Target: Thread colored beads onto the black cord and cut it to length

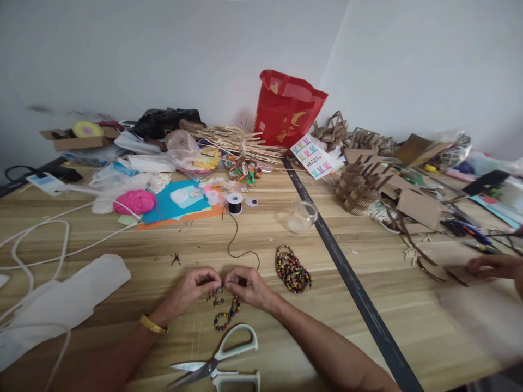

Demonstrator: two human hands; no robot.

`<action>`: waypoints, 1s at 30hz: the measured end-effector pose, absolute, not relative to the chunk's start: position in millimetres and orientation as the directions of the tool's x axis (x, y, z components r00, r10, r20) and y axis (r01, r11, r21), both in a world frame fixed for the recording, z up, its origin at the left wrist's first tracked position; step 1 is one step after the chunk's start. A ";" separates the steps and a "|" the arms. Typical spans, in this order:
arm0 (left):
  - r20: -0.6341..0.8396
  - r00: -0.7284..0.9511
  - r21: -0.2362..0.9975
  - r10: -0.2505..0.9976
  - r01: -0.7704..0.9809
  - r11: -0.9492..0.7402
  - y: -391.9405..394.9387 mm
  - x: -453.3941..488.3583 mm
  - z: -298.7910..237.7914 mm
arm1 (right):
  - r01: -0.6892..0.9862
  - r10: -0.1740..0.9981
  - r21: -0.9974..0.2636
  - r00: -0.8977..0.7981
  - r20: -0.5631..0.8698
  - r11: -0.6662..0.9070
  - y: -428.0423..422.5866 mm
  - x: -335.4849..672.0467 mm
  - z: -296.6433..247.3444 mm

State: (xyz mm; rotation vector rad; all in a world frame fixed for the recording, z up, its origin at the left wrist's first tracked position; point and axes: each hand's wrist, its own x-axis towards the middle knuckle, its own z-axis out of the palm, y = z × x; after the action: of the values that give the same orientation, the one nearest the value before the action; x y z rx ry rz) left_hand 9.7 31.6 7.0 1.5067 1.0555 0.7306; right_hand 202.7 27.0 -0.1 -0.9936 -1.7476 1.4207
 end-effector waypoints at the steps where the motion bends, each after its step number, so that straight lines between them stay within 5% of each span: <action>1: -0.106 0.408 0.976 0.907 0.216 0.017 31.8 9.2 6.7 | 0.143 0.873 -0.983 -0.486 0.029 0.113 26.9 202.7 -0.1; 30: -0.131 0.419 0.985 0.898 0.162 0.068 32.4 10.3 4.3 | 0.160 0.865 -0.975 -0.498 0.055 0.154 26.5 201.2 3.3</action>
State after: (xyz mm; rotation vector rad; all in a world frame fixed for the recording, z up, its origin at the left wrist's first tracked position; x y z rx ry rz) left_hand 10.3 32.4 4.3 1.4129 1.0202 0.7341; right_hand 201.2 26.5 3.3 -0.9806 -1.7859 1.3880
